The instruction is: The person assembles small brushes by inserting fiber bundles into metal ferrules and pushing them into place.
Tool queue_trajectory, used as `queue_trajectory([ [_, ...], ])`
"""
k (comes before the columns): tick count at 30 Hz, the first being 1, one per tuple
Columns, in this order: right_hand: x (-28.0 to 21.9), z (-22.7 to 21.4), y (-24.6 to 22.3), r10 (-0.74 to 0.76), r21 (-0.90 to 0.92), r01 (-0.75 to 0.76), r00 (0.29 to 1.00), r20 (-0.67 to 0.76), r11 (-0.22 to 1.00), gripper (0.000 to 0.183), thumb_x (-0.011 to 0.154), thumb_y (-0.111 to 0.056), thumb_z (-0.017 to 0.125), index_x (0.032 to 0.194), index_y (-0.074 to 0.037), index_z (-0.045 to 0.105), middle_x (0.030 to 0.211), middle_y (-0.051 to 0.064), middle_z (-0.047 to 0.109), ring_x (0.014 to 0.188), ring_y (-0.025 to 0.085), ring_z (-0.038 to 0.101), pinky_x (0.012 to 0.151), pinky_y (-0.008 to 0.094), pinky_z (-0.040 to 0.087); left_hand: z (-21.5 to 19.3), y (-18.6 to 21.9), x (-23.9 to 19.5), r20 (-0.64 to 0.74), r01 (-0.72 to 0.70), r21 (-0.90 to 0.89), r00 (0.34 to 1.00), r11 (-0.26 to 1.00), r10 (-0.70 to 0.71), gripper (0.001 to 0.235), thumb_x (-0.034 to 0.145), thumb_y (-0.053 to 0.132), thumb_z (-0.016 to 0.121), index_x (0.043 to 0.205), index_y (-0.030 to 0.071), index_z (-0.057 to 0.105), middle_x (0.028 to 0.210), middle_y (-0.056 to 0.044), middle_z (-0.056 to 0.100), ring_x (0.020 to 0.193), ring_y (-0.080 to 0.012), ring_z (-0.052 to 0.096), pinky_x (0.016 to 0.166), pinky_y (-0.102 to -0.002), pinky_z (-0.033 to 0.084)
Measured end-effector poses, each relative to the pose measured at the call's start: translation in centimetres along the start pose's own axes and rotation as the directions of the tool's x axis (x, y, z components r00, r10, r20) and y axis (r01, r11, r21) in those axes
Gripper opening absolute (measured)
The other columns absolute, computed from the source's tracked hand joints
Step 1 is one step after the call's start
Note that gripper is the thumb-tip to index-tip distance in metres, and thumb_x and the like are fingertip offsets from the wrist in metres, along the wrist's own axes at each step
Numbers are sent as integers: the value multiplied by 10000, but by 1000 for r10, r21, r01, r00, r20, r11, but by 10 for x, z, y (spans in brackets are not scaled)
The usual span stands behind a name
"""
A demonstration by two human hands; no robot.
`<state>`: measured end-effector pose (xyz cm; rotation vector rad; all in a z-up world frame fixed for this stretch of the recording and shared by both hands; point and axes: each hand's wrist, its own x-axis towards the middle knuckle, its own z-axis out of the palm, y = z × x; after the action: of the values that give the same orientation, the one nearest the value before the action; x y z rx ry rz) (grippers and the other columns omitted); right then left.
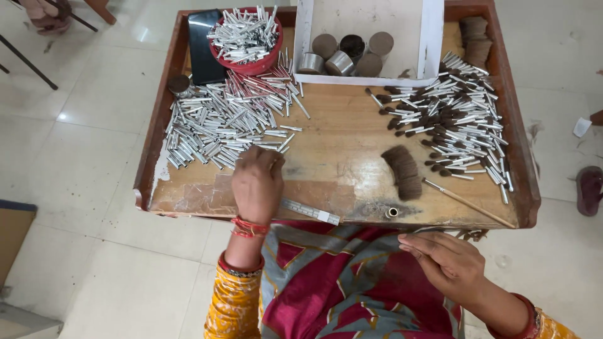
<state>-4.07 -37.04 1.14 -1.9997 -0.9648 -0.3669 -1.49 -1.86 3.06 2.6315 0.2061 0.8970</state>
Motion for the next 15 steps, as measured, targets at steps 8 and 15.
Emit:
queue_trajectory([
  [8,1,1,1,-10,7,10,1000,2,1000,281,802,43,740,1076,-20,737,951,87,784,830,196,780,684,282,606,29,-41,14,202,-64,-49,977,997,73,132,768,98,790,808,60,670,870,-125,649,850,-351,627,796,-468,499],
  [15,2,-1,0,-14,35,14,1000,12,999,273,810,33,755,1076,-26,739,949,94,781,824,195,779,668,277,602,-2,6,2,161,-74,-184,981,980,104,63,865,35,726,910,47,684,874,-122,653,822,-355,627,737,-464,495],
])
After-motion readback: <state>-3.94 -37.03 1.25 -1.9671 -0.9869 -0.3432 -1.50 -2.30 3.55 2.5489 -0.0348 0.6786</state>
